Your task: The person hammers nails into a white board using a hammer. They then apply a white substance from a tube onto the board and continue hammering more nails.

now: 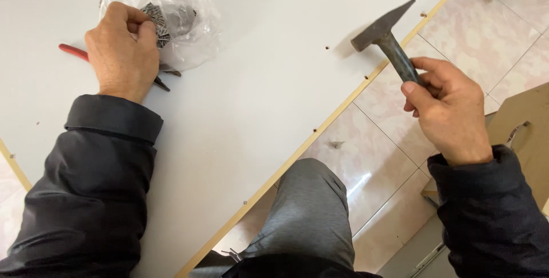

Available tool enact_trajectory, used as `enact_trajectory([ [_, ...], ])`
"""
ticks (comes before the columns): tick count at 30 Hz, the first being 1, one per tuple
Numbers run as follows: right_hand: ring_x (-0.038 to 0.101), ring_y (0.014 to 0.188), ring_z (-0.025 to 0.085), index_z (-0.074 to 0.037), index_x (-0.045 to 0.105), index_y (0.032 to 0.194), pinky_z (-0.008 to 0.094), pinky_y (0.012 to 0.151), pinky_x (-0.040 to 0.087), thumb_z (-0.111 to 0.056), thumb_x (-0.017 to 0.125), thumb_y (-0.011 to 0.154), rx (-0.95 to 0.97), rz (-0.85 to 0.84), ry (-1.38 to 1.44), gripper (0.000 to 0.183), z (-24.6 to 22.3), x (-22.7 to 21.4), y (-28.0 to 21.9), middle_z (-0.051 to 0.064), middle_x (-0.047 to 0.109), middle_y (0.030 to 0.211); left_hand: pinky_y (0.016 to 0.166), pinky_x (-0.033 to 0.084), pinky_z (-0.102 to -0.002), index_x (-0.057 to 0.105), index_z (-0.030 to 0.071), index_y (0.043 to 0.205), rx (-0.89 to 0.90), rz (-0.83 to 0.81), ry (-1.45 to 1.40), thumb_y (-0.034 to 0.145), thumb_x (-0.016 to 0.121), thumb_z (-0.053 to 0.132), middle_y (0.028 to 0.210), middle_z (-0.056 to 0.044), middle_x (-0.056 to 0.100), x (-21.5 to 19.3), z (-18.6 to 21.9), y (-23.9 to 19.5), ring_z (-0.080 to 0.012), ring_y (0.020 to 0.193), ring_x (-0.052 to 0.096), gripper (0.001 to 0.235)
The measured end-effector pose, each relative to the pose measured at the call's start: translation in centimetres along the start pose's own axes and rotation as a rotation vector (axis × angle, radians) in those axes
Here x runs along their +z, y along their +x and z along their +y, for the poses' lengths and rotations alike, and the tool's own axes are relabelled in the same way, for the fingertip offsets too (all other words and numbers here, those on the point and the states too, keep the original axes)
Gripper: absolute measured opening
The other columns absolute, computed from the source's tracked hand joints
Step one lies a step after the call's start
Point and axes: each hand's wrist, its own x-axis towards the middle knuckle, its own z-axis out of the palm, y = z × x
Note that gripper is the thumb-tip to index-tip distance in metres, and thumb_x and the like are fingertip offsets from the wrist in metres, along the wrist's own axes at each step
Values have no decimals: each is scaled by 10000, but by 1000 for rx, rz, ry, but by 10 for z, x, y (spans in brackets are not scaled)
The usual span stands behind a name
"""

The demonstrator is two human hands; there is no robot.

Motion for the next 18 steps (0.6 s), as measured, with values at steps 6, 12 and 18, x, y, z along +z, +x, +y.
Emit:
enact_trajectory([
  [6, 555, 668, 183, 35, 618, 1322, 294, 599, 473, 64, 617, 988, 64, 23, 88, 335, 8, 5, -7, 128, 598, 766, 730, 563, -284, 782, 69, 1082, -107, -23, -143, 903, 806, 65, 918, -35, 725, -4, 9, 1, -157, 801, 649, 181],
  [12, 558, 687, 203, 48, 624, 1327, 305, 630, 477, 70, 624, 991, 95, 28, 84, 336, -2, 8, -13, 153, 605, 786, 708, 578, -176, 817, 178, 927, -342, -37, -225, 842, 767, 208, 843, 69, 778, -16, 29, 4, -52, 774, 701, 104],
  [18, 584, 680, 207, 49, 624, 1319, 307, 611, 500, 44, 644, 981, 95, 36, 84, 338, 0, 9, -16, 164, 626, 808, 850, 550, -217, 832, 168, 962, -287, 30, -241, 821, 737, 262, 897, 50, 797, -9, 18, 4, -74, 890, 727, 194],
])
